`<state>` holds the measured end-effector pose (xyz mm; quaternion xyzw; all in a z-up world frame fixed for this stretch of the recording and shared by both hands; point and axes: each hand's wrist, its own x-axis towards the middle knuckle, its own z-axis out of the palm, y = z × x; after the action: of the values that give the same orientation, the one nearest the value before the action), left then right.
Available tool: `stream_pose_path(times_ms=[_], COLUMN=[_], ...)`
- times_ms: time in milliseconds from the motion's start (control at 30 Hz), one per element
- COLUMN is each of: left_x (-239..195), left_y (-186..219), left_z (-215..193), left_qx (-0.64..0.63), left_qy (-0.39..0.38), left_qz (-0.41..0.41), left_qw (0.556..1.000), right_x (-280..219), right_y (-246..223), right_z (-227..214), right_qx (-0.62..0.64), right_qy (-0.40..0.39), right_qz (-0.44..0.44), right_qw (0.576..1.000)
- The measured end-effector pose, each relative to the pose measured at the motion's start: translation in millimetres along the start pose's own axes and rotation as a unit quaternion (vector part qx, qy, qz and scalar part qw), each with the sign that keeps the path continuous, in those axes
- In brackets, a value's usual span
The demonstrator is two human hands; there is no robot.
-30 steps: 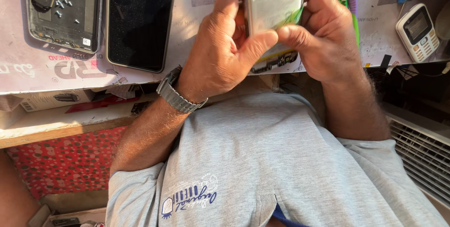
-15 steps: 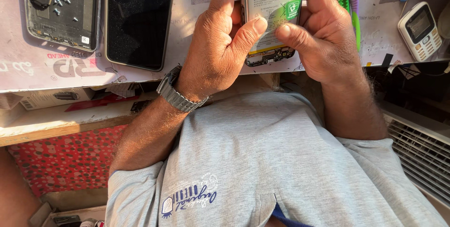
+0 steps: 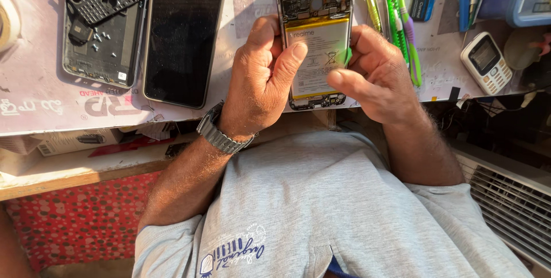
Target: The person disassembles a smartphone, removes the back cover, and uses a screwdriver to unscrew and reposition internal components. The person handles the motherboard and battery area, then reattaches the back cover and secures it with screws.
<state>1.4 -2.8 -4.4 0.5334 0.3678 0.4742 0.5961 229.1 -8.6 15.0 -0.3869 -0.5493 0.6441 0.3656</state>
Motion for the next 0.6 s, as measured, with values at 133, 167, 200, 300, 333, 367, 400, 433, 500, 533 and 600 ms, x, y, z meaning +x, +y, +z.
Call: stream_pose_path(times_ms=[133, 167, 200, 300, 333, 367, 400, 433, 500, 533, 600], left_x=[0.2, 0.8, 1.8, 2.6, 2.6, 2.9, 3.1, 3.6, 3.4, 3.9, 4.3], left_y=[0.4, 1.0, 1.9, 7.1, 8.8, 10.1, 11.2, 11.9, 12.4, 12.8, 13.2], left_z=[-0.1, 0.4, 1.1, 1.0, 1.1, 1.5, 1.8, 1.7, 2.9, 2.7, 3.0], left_qx=[0.012, 0.026, 0.039, 0.062, 0.062, 0.061, 0.061, 0.068, 0.079, 0.084, 0.094], left_qy=[0.001, 0.003, 0.004, 0.001, 0.002, 0.004, 0.006, 0.008, 0.010, 0.008, 0.003], left_qz=[-0.006, -0.006, -0.005, -0.060, -0.049, -0.039, -0.029, -0.029, -0.031, -0.029, -0.025], left_qw=[1.000, 1.000, 0.999, 0.996, 0.997, 0.997, 0.998, 0.997, 0.996, 0.996, 0.995], right_x=[5.8, 9.4, 11.9, 15.7, 16.6, 18.0, 19.3, 21.3, 23.1, 24.9, 26.0], right_y=[-4.0, 0.5, 3.8, 11.3, 12.4, 12.5, 11.2, 9.2, 4.3, 1.8, -2.0], right_z=[-9.7, -8.4, -8.3, -1.3, 2.2, 5.4, 8.1, 9.7, 12.5, 13.4, 14.0], right_qx=[0.177, 0.197, 0.216, 0.083, 0.083, 0.083, 0.083, 0.080, 0.075, 0.074, 0.072], right_qy=[0.046, 0.068, 0.090, 0.092, 0.095, 0.098, 0.101, 0.108, 0.123, 0.122, 0.122], right_qz=[0.057, 0.064, 0.070, 0.045, 0.039, 0.033, 0.027, 0.025, 0.023, 0.023, 0.024], right_qw=[0.981, 0.976, 0.970, 0.991, 0.991, 0.991, 0.991, 0.991, 0.989, 0.989, 0.990])
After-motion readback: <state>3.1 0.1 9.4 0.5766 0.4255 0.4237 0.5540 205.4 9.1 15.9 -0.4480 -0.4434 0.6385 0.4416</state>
